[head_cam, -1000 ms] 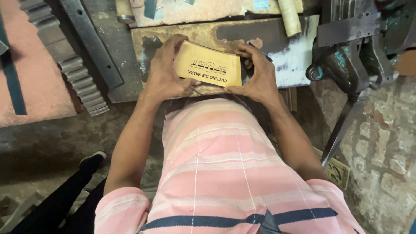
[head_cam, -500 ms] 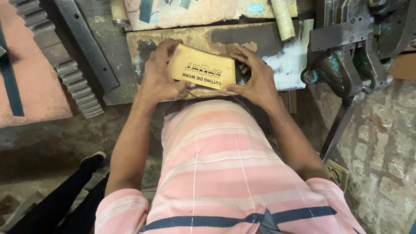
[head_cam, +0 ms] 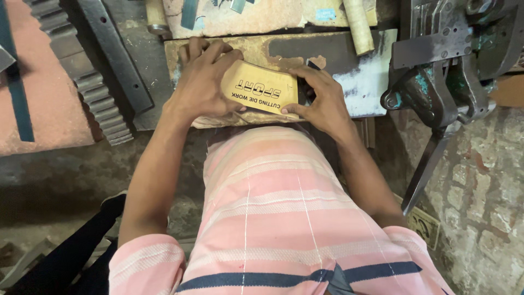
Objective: The person assembles small cardboard boxes using a manual die-cutting press and a hammer. They place flat cardboard pieces into the press, operate the lever to cut and fold the flaps, then use a hammer to secure the box edges. The process is repeated for multiple boxes.
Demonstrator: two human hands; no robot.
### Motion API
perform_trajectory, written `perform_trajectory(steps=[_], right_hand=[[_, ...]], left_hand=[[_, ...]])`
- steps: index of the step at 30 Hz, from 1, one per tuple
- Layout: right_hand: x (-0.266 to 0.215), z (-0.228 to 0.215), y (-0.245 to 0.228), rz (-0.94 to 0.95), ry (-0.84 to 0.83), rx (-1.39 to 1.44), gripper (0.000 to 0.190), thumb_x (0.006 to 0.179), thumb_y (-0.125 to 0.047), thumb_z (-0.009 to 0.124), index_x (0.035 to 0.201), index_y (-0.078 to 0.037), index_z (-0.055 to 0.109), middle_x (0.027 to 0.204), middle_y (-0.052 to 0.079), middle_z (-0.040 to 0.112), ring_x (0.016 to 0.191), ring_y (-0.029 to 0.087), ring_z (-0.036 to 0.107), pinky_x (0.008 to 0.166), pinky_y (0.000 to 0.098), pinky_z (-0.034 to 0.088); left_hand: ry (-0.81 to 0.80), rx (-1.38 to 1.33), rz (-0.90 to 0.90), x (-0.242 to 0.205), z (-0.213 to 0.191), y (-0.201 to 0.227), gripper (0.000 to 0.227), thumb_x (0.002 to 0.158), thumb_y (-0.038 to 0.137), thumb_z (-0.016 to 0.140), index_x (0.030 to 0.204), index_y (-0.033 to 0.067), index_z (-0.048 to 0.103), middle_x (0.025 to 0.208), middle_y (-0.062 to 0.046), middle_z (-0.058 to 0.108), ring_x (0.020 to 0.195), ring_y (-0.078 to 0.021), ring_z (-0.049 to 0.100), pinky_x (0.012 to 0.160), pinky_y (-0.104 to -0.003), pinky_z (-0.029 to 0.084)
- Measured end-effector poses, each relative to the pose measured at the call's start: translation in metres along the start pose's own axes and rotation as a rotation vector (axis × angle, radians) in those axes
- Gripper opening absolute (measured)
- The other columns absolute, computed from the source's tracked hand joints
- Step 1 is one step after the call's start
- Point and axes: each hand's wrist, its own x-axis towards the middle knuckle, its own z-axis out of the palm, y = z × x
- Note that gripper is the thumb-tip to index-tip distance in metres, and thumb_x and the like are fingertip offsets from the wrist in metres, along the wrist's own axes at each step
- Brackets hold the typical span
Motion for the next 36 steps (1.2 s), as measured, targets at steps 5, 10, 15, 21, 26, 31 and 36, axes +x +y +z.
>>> perform_trajectory(steps=[5, 10, 15, 21, 26, 31, 36], right_hand=[[0.005, -0.003, -0.004, 0.202, -0.092, 0.061, 0.080, 0.060, -0.025, 0.102, 0.128, -0.001, 0.066, 0.108, 0.011, 0.063, 0.087, 0.022, 0.063, 0.076, 0.0341, 0.055], [0.007, 0.000, -0.006, 0.235, -0.093, 0.036, 0.080, 0.060, -0.025, 0.102, 0.126, 0.000, 0.065, 0.107, 0.010, 0.062, 0.085, 0.021, 0.062, 0.076, 0.0333, 0.055], [-0.003, 0.001, -0.013, 0.209, -0.001, 0.014, 0.074, 0.070, -0.019, 0.098, 0.131, 0.001, 0.062, 0.114, 0.012, 0.064, 0.088, 0.021, 0.062, 0.076, 0.0337, 0.054], [-0.024, -0.004, -0.021, 0.273, 0.104, -0.025, 0.042, 0.084, -0.011, 0.086, 0.122, -0.001, 0.069, 0.104, 0.012, 0.069, 0.076, 0.020, 0.066, 0.066, 0.0319, 0.055], [-0.029, -0.003, -0.012, 0.229, 0.083, -0.114, 0.025, 0.087, -0.007, 0.081, 0.111, 0.001, 0.076, 0.087, 0.015, 0.069, 0.068, 0.025, 0.067, 0.061, 0.0338, 0.053], [-0.023, -0.009, -0.016, 0.218, 0.156, -0.094, 0.019, 0.091, -0.004, 0.077, 0.109, 0.002, 0.076, 0.089, 0.015, 0.071, 0.071, 0.023, 0.069, 0.062, 0.0306, 0.054], [-0.011, -0.007, -0.032, 0.357, 0.188, 0.384, 0.015, 0.096, -0.009, 0.076, 0.107, 0.002, 0.077, 0.088, 0.007, 0.073, 0.073, 0.006, 0.061, 0.064, 0.0242, 0.051]], left_hand=[[-0.085, 0.016, -0.010, 0.007, -0.007, 0.005, 0.094, 0.048, 0.046, 0.094, 0.132, 0.0142, 0.066, 0.119, -0.010, 0.057, 0.117, -0.0383, 0.044, 0.098, -0.058, 0.032], [-0.214, 0.065, 0.005, 0.017, -0.010, 0.011, 0.091, 0.045, 0.048, 0.096, 0.131, 0.0304, 0.070, 0.112, -0.016, 0.050, 0.111, -0.0409, 0.042, 0.095, -0.060, 0.031], [-0.230, 0.098, 0.029, 0.024, -0.012, 0.013, 0.094, 0.044, 0.050, 0.096, 0.132, 0.0311, 0.069, 0.114, -0.016, 0.049, 0.114, -0.0407, 0.042, 0.098, -0.061, 0.030], [-0.218, 0.109, 0.024, 0.019, -0.010, 0.015, 0.096, 0.042, 0.052, 0.097, 0.131, 0.0305, 0.069, 0.113, -0.016, 0.049, 0.114, -0.0407, 0.042, 0.099, -0.061, 0.029], [-0.223, 0.114, 0.004, 0.020, -0.011, 0.015, 0.094, 0.044, 0.053, 0.096, 0.132, 0.0316, 0.069, 0.116, -0.016, 0.050, 0.117, -0.0406, 0.042, 0.100, -0.062, 0.028], [0.013, 0.440, 0.048, 0.006, -0.022, 0.054, 0.092, 0.061, 0.043, 0.092, 0.148, 0.0364, 0.063, 0.150, -0.023, 0.046, 0.137, -0.0406, 0.035, 0.108, -0.064, 0.025], [0.329, -0.791, -0.408, -0.017, 0.004, 0.122, 0.070, 0.090, 0.028, 0.080, 0.150, 0.0101, 0.048, 0.134, -0.014, 0.062, 0.119, -0.0243, 0.055, 0.098, -0.044, 0.047]])
